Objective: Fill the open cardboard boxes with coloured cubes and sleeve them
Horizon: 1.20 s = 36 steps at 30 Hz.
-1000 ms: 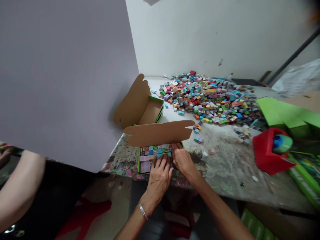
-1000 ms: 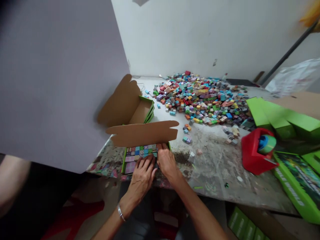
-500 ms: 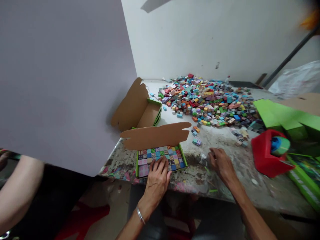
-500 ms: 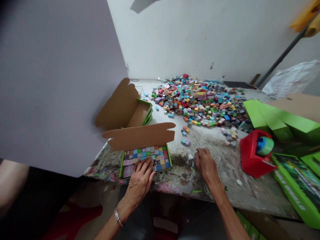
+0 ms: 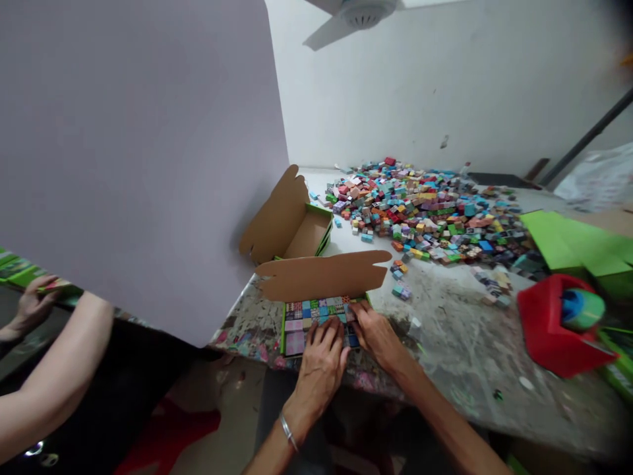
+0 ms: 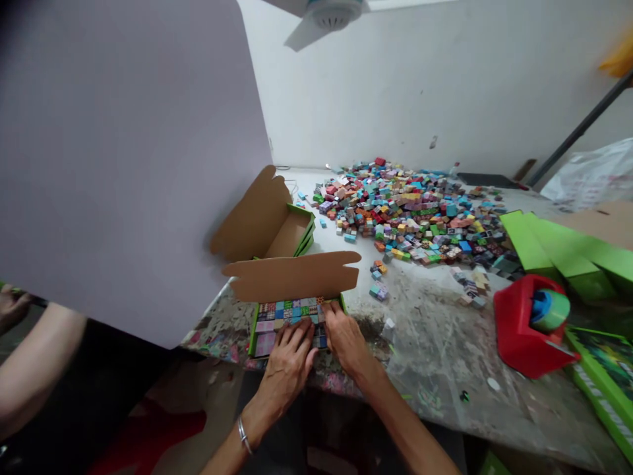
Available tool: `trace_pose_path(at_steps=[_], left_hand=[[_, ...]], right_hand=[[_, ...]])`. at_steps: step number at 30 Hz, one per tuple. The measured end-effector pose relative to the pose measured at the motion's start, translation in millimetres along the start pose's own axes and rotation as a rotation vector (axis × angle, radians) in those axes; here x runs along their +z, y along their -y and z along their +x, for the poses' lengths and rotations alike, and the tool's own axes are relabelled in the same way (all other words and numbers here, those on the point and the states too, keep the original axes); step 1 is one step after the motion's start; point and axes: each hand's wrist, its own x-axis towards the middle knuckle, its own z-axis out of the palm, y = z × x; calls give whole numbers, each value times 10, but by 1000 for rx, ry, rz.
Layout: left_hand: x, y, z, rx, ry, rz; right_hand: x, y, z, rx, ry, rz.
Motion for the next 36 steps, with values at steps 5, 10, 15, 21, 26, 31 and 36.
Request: trace_pose_path(at_steps=[5, 10, 15, 21, 26, 31, 36], left_hand=[[34, 26, -5, 29, -13, 18], [57, 42, 4, 41, -43, 25], [45, 34, 6, 43, -43, 40], [13, 15, -14, 19, -3, 19], [15, 14, -10, 11, -6, 3], [39, -2, 0, -3, -37, -8], [55, -1, 3, 1, -70, 6]], right_hand=[[-290, -269, -101, 26, -179, 10], [-415, -1058, -31, 284, -289, -219], [-244, -1309, 139, 242, -234, -163], [-397, -958, -191, 60, -252, 162], [-435, -526, -94, -214, -23, 116], [-246, -437, 197, -291, -30, -151], [-161, -575, 154, -293, -112, -99]])
